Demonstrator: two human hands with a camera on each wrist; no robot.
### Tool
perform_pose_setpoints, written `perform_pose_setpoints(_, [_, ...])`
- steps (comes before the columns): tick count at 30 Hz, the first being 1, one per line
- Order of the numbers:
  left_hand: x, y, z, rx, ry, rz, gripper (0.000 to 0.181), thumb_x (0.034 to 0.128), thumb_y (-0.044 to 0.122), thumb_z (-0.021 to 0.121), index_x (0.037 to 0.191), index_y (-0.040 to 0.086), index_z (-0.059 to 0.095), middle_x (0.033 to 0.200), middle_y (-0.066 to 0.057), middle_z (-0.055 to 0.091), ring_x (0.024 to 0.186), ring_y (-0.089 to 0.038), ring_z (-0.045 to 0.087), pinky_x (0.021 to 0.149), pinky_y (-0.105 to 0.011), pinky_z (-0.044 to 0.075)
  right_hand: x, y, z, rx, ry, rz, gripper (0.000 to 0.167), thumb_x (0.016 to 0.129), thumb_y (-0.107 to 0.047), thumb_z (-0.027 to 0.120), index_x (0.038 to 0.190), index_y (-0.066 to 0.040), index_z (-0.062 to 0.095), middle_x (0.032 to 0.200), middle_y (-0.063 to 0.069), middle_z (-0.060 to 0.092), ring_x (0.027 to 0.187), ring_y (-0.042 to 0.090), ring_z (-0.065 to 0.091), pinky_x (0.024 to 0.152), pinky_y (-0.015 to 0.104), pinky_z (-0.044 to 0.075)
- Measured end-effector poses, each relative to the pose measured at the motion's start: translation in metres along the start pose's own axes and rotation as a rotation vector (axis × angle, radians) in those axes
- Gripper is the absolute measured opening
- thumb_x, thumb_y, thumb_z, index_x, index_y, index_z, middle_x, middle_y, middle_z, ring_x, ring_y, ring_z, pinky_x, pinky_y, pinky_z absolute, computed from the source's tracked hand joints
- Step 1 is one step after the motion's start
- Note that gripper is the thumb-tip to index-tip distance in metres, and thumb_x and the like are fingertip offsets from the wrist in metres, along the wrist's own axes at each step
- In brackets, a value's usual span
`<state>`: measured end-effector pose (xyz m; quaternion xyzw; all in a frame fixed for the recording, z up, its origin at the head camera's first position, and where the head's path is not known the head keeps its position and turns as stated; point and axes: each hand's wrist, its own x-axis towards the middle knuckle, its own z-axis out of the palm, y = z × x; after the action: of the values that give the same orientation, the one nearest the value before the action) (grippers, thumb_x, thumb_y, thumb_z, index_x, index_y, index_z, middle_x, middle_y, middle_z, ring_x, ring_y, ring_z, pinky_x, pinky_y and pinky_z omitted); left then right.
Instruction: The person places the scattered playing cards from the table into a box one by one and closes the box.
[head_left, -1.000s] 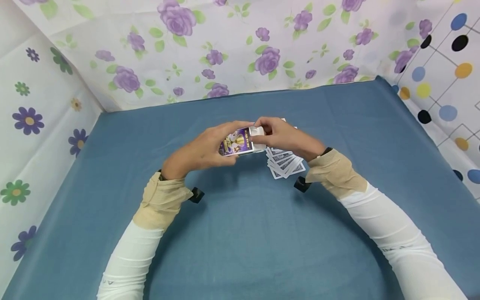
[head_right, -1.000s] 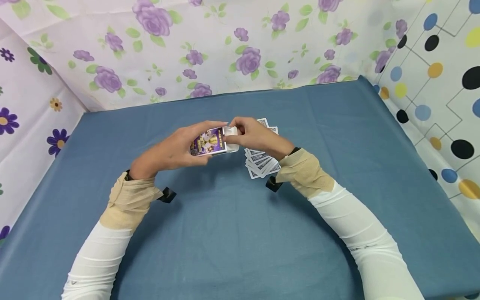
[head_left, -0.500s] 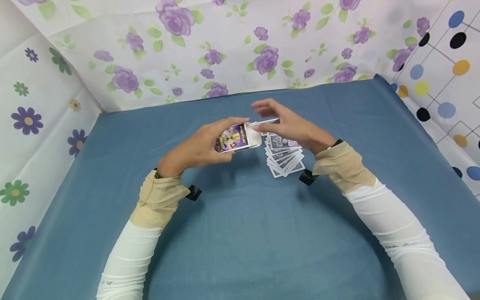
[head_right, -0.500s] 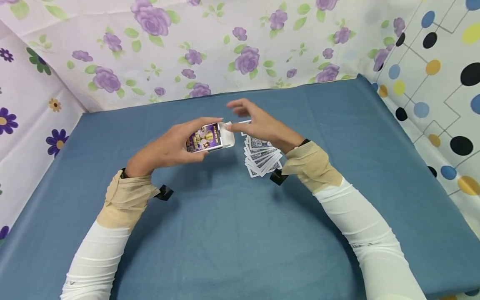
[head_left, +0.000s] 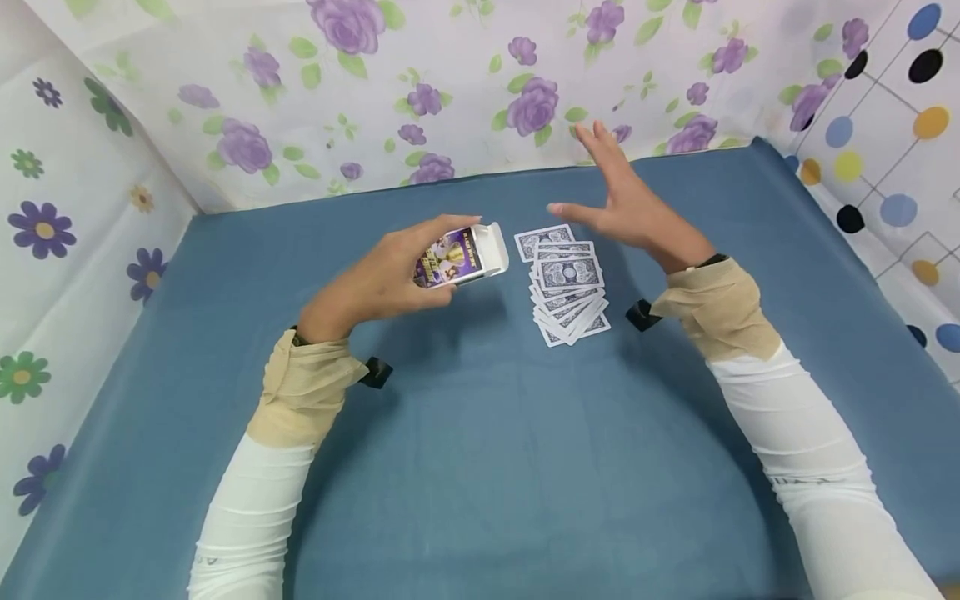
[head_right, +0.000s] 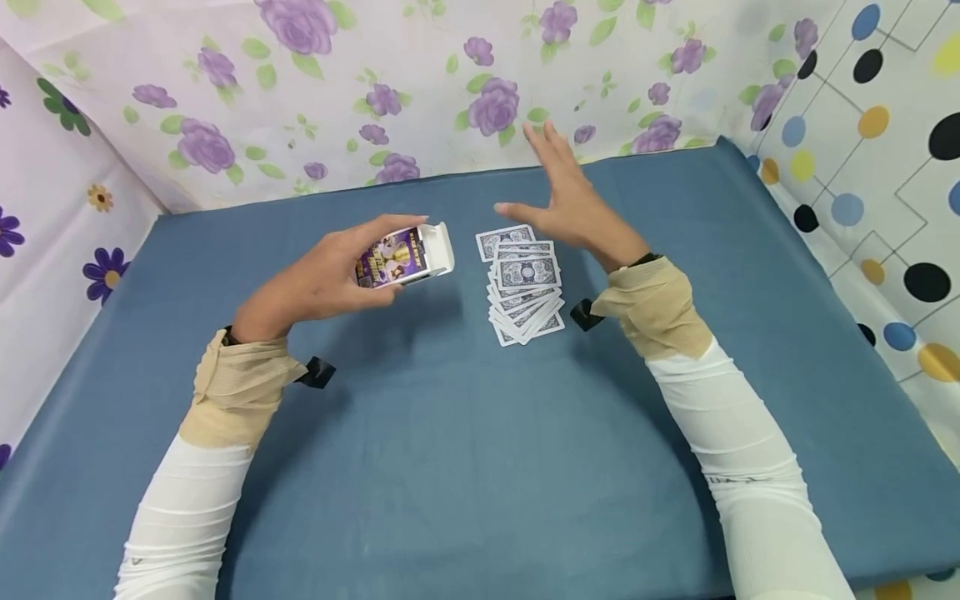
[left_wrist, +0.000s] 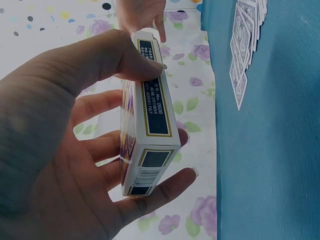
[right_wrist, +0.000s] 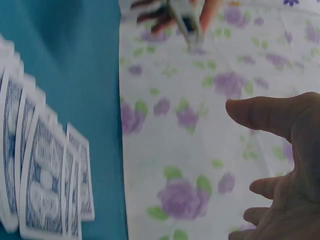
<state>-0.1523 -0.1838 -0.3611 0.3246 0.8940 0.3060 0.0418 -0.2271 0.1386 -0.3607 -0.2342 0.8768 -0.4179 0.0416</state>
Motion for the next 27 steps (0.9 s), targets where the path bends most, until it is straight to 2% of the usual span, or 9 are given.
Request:
perform_pose_setpoints(3, [0.0,0.001,-0.003,0.001,0.006,-0.007,0.079,0.087,0.013,0.072,0.156,0.031,0.037,0.12,-0.007,0.056,0.09,-0.022,0.055,0.072,-0.036,0.05,0.004,0.009,-0.007,-0.024,-0.006,0.065,0.091,0.095,-0.039,0.07,0.164,-0.027,0.011,0.169,-0.003,-0.009,0.154,0.018,-0.008,0.121,0.057,0.003])
perform_pose_setpoints(5, [0.0,0.001,-0.004,0.002,0.002,-0.012,0.078,0.0876,0.013,0.071,0.156,0.03,0.037,0.119,-0.008,0.056,0.091,-0.022,0.055,0.072,-0.036,0.05,0.006,0.016,-0.008,-0.029,-0.031,0.12,0.089,0.096,-0.041,0.069,0.164,-0.026,0.014,0.17,0.0,0.0,0.155,0.024,0.002,0.12,0.057,0.011])
perform_pose_setpoints(8, [-0.001,0.0,-0.004,0.004,-0.003,-0.016,0.078,0.0881,0.014,0.07,0.156,0.03,0.037,0.118,-0.008,0.056,0.091,-0.022,0.054,0.073,-0.036,0.05,0.009,0.029,-0.005,-0.029,-0.067,0.161,0.084,0.096,-0.038,0.069,0.162,-0.018,0.022,0.166,0.014,0.02,0.152,0.033,0.021,0.118,0.055,0.023])
perform_pose_setpoints(12, [-0.001,0.0,-0.003,0.003,-0.01,-0.028,0.078,0.0883,0.014,0.071,0.156,0.031,0.036,0.117,-0.008,0.056,0.09,-0.023,0.054,0.073,-0.037,0.05,0.011,0.046,-0.001,-0.059,-0.131,0.173,0.067,0.096,-0.033,0.07,0.151,-0.005,0.043,0.147,0.025,0.046,0.137,0.037,0.044,0.111,0.052,0.036])
perform_pose_setpoints(15, [-0.002,0.0,-0.004,0.001,-0.014,-0.039,0.078,0.0884,0.014,0.071,0.156,0.032,0.036,0.116,-0.009,0.056,0.09,-0.023,0.055,0.072,-0.037,0.05,0.012,0.05,0.001,-0.109,-0.19,0.189,0.055,0.095,-0.031,0.071,0.138,-0.001,0.054,0.129,0.023,0.057,0.12,0.036,0.054,0.1,0.049,0.043])
perform_pose_setpoints(18, [-0.002,-0.001,-0.005,-0.004,-0.015,-0.041,0.078,0.0884,0.013,0.07,0.156,0.031,0.036,0.116,-0.009,0.056,0.089,-0.023,0.055,0.072,-0.037,0.05,0.009,0.049,0.001,-0.13,-0.234,0.214,0.047,0.093,-0.029,0.075,0.128,-0.001,0.059,0.111,0.016,0.061,0.103,0.03,0.057,0.087,0.041,0.046])
perform_pose_setpoints(21, [-0.002,-0.002,-0.004,0.0,-0.018,-0.041,0.079,0.0884,0.013,0.071,0.156,0.032,0.035,0.116,-0.009,0.056,0.089,-0.023,0.055,0.072,-0.037,0.05,0.008,0.05,0.003,-0.122,-0.266,0.235,0.044,0.089,-0.027,0.079,0.121,-0.003,0.062,0.099,0.01,0.06,0.089,0.022,0.055,0.077,0.033,0.043])
perform_pose_setpoints(27, [-0.003,-0.003,-0.004,0.004,-0.023,-0.052,0.079,0.089,0.015,0.071,0.157,0.033,0.034,0.115,-0.008,0.056,0.089,-0.023,0.054,0.073,-0.037,0.049,0.005,0.053,0.007,-0.128,-0.357,0.253,0.045,0.085,-0.027,0.084,0.117,-0.006,0.061,0.09,0.011,0.057,0.078,0.022,0.048,0.071,0.035,0.037])
